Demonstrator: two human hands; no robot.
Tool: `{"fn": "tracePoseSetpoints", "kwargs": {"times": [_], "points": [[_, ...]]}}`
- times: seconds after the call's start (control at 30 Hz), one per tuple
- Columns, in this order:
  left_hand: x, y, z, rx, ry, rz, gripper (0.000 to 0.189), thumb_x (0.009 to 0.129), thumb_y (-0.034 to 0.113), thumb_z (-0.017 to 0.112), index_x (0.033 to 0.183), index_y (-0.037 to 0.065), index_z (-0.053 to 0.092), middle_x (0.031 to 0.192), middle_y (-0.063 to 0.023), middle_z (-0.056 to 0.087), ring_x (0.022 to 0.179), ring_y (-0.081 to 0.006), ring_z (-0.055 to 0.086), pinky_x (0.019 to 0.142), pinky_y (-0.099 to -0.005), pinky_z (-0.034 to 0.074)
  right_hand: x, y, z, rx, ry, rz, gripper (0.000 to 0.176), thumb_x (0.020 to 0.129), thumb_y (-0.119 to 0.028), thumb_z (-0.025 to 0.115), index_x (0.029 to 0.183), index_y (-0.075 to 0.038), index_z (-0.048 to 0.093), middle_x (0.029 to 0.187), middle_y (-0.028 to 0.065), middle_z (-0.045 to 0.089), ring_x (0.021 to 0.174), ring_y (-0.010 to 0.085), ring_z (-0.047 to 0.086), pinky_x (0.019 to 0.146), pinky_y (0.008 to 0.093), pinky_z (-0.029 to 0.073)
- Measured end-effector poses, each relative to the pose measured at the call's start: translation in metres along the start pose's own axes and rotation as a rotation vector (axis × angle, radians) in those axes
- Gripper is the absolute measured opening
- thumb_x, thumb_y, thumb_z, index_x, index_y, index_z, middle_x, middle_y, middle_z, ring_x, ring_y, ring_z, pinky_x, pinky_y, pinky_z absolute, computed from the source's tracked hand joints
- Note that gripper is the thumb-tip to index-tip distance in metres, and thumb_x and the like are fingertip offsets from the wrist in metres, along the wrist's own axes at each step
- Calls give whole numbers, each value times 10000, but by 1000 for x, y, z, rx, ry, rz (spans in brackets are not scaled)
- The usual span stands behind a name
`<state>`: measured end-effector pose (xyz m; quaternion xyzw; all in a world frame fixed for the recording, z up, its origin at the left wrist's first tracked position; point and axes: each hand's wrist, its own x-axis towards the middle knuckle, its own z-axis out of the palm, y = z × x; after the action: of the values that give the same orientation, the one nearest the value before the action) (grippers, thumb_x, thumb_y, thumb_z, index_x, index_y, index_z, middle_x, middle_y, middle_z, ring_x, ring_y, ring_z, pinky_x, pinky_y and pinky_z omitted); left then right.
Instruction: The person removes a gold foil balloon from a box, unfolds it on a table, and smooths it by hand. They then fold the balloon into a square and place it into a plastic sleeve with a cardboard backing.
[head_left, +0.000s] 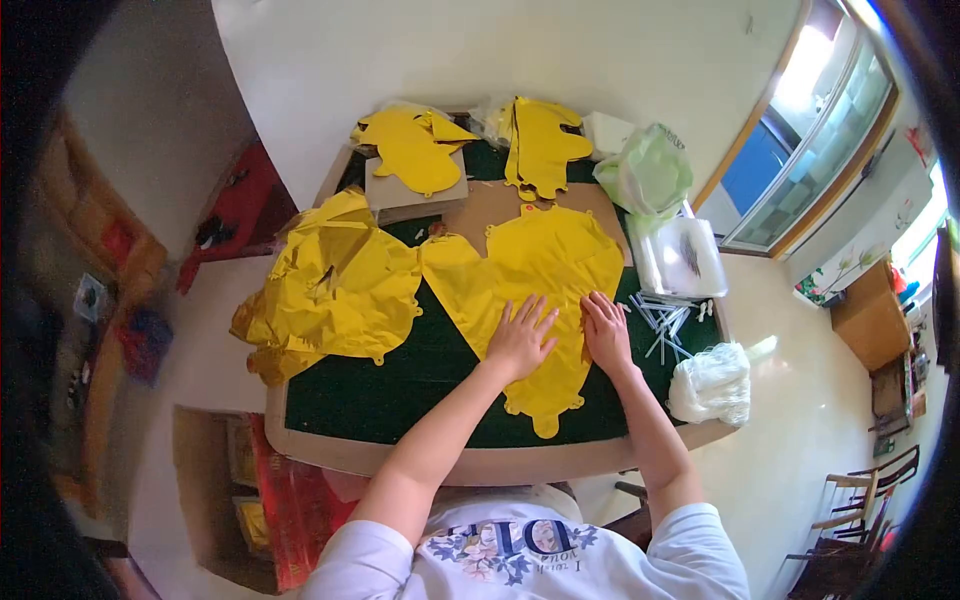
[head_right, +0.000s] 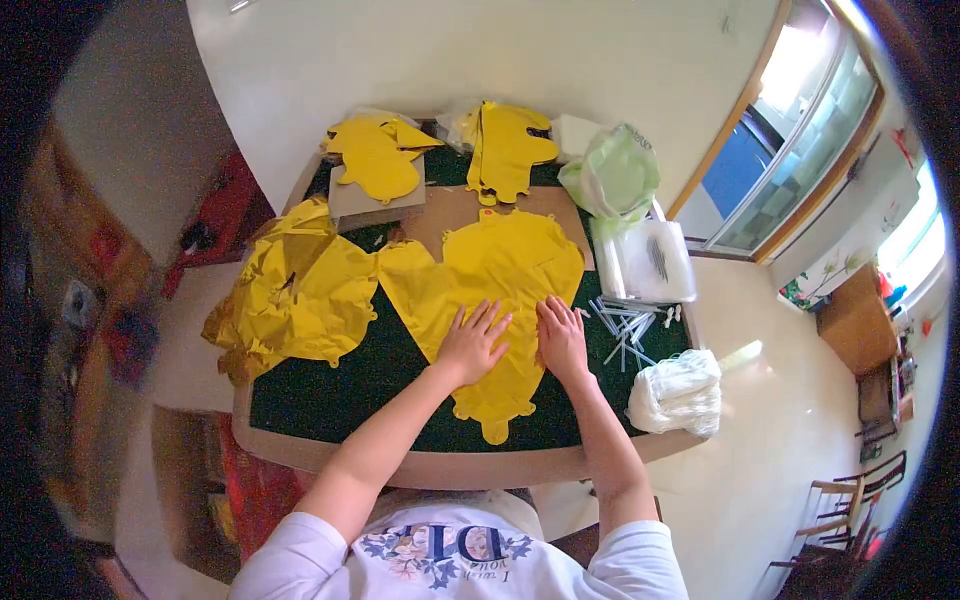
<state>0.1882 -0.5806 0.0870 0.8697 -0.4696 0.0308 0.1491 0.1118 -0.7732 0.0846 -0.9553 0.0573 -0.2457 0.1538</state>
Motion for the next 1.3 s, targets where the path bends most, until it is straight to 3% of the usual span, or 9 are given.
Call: {"fn": "tracePoseSetpoints", "kwargs": {"times": [0.1,0.27,0.5,0.6,0.7,0.8,0.93,1.03,1.3], "points": [[-2,1,-2,-16,-13,-8,536,963,400,406,1433,146,357,1510,-124,285,1410,-279,226,1135,-514,168,-2,-1,-11,187,96,65,307,874,-82,539,1174,-47,592,1285,195,527,1221,362,471,1034,472,359],[-2,1,-2,-32,-3,-2,537,965,402,406,1429,134,364,1504,-127,292,1409,-282,224,1134,-516,171,-28,-15,-39,135,-53,-81,369,773,30,536,1066,-138,685,1328,197,486,1245,365,457,1038,498,353],[1,-2,-2,-39,-7,3,543,962,420,418,1420,129,386,1503,-126,296,1406,-282,233,1132,-518,174,-45,-20,-39,159,-94,-58,454,797,40,508,1218,-103,599,1317,189,492,1243,356,459,1055,519,330],[0,-2,0,-40,-1,7,546,961,424,419,1420,129,386,1503,-127,296,1405,-282,237,1132,-515,173,-43,-22,-39,92,-83,-88,456,817,19,525,1266,-58,547,1295,193,505,1211,357,479,1047,474,354],[0,-2,0,-39,6,10,546,962,425,417,1421,130,385,1505,-127,294,1406,-281,234,1133,-511,174,-40,-15,-31,214,27,8,374,852,-25,540,1225,-31,557,1212,199,540,1131,365,516,988,432,409],[0,-3,1,-42,9,6,544,962,420,417,1422,132,383,1506,-128,291,1409,-278,230,1134,-508,172,-11,-4,-27,155,141,134,214,896,-123,570,1068,3,580,995,199,577,942,374,562,805,431,468],[0,-1,-5,-62,-26,-1,537,965,411,411,1423,134,380,1509,-125,285,1410,-276,226,1137,-505,164,28,12,-20,120,-11,398,328,866,-255,605,1079,-6,590,956,185,624,893,348,600,778,415,479],[0,0,-7,-50,-53,-4,534,967,410,402,1427,140,374,1513,-120,279,1412,-273,223,1140,-504,157,37,24,-5,-38,-42,429,338,836,-281,636,1028,-5,596,928,193,631,908,354,607,794,421,483],[0,0,-7,-64,-56,-12,544,962,413,407,1434,146,363,1520,-108,271,1423,-262,200,1151,-491,126,47,34,0,92,-46,430,305,779,-231,674,961,-13,563,780,194,628,812,352,631,704,422,500]]}}
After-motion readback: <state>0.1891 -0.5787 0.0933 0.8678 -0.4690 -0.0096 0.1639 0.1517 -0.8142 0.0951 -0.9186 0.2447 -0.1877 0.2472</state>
